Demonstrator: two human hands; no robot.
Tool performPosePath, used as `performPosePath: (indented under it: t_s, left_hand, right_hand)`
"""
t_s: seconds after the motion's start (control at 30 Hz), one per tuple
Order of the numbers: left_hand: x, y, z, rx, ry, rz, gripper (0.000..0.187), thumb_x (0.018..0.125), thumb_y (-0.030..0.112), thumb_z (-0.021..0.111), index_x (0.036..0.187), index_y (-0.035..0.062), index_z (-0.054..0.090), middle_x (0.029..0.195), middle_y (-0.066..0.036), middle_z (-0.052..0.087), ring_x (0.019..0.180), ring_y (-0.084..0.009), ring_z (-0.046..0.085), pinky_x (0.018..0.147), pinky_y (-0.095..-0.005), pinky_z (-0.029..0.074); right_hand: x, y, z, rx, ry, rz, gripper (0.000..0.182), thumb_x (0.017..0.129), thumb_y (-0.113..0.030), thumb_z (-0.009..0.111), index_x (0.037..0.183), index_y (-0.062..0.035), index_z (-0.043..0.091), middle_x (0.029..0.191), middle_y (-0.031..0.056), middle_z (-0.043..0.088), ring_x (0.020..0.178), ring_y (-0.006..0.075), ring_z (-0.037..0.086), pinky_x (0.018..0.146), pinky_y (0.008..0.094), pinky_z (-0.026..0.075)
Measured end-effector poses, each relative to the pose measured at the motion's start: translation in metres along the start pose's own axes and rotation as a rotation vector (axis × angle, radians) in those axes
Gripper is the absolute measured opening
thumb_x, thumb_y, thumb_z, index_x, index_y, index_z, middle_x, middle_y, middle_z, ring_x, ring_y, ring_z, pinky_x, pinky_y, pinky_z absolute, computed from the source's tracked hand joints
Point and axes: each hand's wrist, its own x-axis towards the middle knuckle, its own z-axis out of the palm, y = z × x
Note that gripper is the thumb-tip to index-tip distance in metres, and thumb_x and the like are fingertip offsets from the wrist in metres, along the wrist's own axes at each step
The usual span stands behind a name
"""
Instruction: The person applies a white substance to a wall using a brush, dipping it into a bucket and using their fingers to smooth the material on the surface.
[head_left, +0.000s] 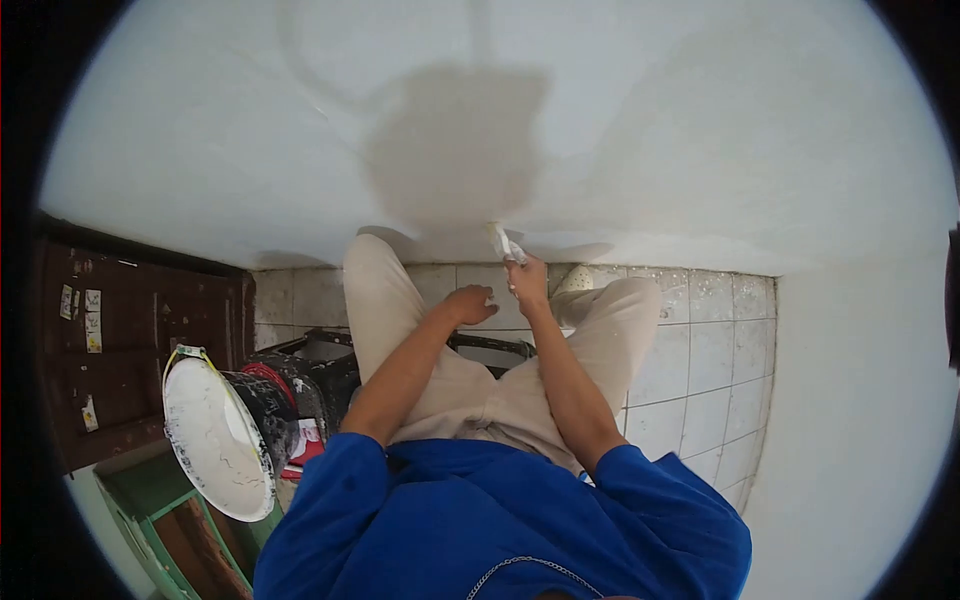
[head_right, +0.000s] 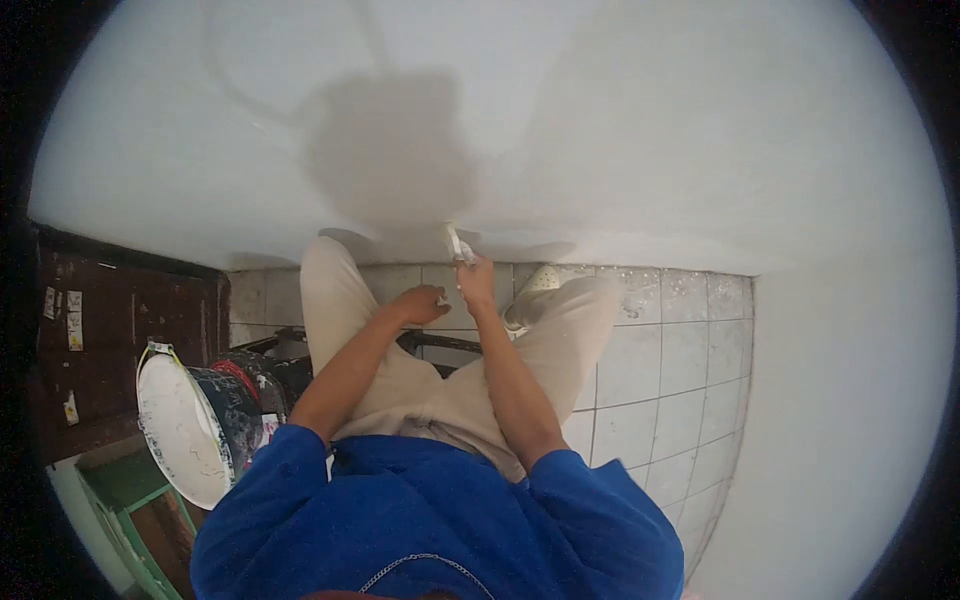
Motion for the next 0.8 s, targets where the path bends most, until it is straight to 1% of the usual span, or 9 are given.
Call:
performPosePath:
  t_s: [0.07, 0.2, 0.27, 0.33, 0.47, 0.57, 0.63, 0.73, 0.8]
  left_hand:
    - [0.002, -0.010, 0.014, 0.013, 0.009, 0.011, 0.043, 0.087, 0.039, 0.056, 0.107, 0.0008, 0.057, 0.103, -0.020, 0.061, 0.097, -0.0360, 0.058, 0.083, -0.0433, 0.046]
    - [-0.002, 0.008, -0.004, -0.031, -0.092, -0.054, 0.048, 0.087, 0.040, 0.054, 0.116, 0.0023, 0.055, 0.116, -0.021, 0.058, 0.110, -0.0361, 0.054, 0.093, -0.0445, 0.043]
    - [-0.001, 0.011, -0.013, -0.043, -0.096, -0.044, 0.048, 0.086, 0.040, 0.054, 0.116, 0.0026, 0.056, 0.116, -0.022, 0.058, 0.110, -0.0362, 0.054, 0.093, -0.0446, 0.043]
    - [0.000, 0.010, -0.013, -0.022, -0.091, -0.042, 0.048, 0.086, 0.040, 0.054, 0.115, 0.0023, 0.056, 0.115, -0.022, 0.058, 0.109, -0.0363, 0.054, 0.093, -0.0448, 0.043]
    - [0.003, -0.004, 0.006, 0.018, -0.008, 0.025, 0.045, 0.087, 0.039, 0.055, 0.108, -0.0010, 0.055, 0.103, -0.021, 0.060, 0.097, -0.0370, 0.058, 0.082, -0.0446, 0.045]
    - [-0.006, 0.010, -0.007, 0.001, -0.090, -0.063, 0.048, 0.086, 0.040, 0.054, 0.115, 0.0022, 0.055, 0.114, -0.021, 0.058, 0.109, -0.0359, 0.055, 0.092, -0.0448, 0.043]
    - [-0.002, 0.009, -0.010, 0.002, -0.101, -0.053, 0.048, 0.086, 0.040, 0.055, 0.116, 0.0026, 0.055, 0.114, -0.021, 0.058, 0.109, -0.0357, 0.055, 0.093, -0.0446, 0.043]
    - [-0.003, 0.012, -0.007, -0.020, -0.086, -0.057, 0.049, 0.086, 0.040, 0.055, 0.117, 0.0027, 0.055, 0.114, -0.021, 0.058, 0.109, -0.0356, 0.055, 0.093, -0.0446, 0.043]
    - [0.000, 0.011, -0.012, -0.014, -0.073, -0.052, 0.049, 0.086, 0.040, 0.055, 0.117, 0.0027, 0.055, 0.114, -0.021, 0.058, 0.109, -0.0356, 0.055, 0.093, -0.0445, 0.043]
  right_hand:
    - [-0.006, -0.003, 0.004, 0.009, -0.003, -0.100, 0.017, 0.087, -0.015, 0.062, 0.098, -0.0019, 0.063, 0.054, -0.0057, 0.044, 0.041, 0.0036, 0.036, 0.038, 0.0230, 0.027]
    - [-0.039, -0.028, -0.002, -0.047, 0.022, -0.241, 0.015, 0.087, -0.014, 0.061, 0.095, -0.0017, 0.063, 0.054, -0.0053, 0.044, 0.041, 0.0042, 0.037, 0.038, 0.0239, 0.027]
    - [-0.033, -0.015, -0.004, -0.090, 0.032, -0.173, 0.015, 0.087, -0.015, 0.060, 0.093, -0.0017, 0.063, 0.054, -0.0051, 0.044, 0.041, 0.0042, 0.038, 0.038, 0.0238, 0.027]
    - [-0.011, 0.015, -0.002, -0.174, 0.045, -0.004, 0.015, 0.089, -0.017, 0.060, 0.090, -0.0017, 0.063, 0.054, -0.0048, 0.044, 0.041, 0.0041, 0.038, 0.037, 0.0235, 0.027]
    - [0.006, -0.001, 0.003, -0.082, 0.045, -0.109, 0.016, 0.090, -0.018, 0.060, 0.085, -0.0027, 0.063, 0.053, -0.0043, 0.044, 0.040, 0.0040, 0.038, 0.037, 0.0232, 0.027]
    - [-0.016, -0.002, 0.001, -0.040, 0.038, -0.198, 0.015, 0.089, -0.018, 0.060, 0.084, -0.0035, 0.062, 0.053, -0.0039, 0.045, 0.040, 0.0039, 0.037, 0.036, 0.0232, 0.026]
    - [-0.050, -0.051, 0.003, 0.056, 0.047, -0.239, 0.015, 0.090, -0.018, 0.060, 0.083, -0.0040, 0.061, 0.054, -0.0037, 0.045, 0.039, 0.0038, 0.037, 0.036, 0.0233, 0.026]
    - [-0.036, -0.030, 0.000, 0.010, 0.054, -0.198, 0.015, 0.089, -0.018, 0.061, 0.085, -0.0038, 0.061, 0.054, -0.0037, 0.046, 0.040, 0.0037, 0.037, 0.036, 0.0232, 0.026]
    - [-0.016, -0.001, 0.001, -0.057, 0.072, -0.021, 0.014, 0.089, -0.018, 0.061, 0.087, -0.0032, 0.062, 0.056, -0.0036, 0.046, 0.041, 0.0037, 0.038, 0.037, 0.0229, 0.027]
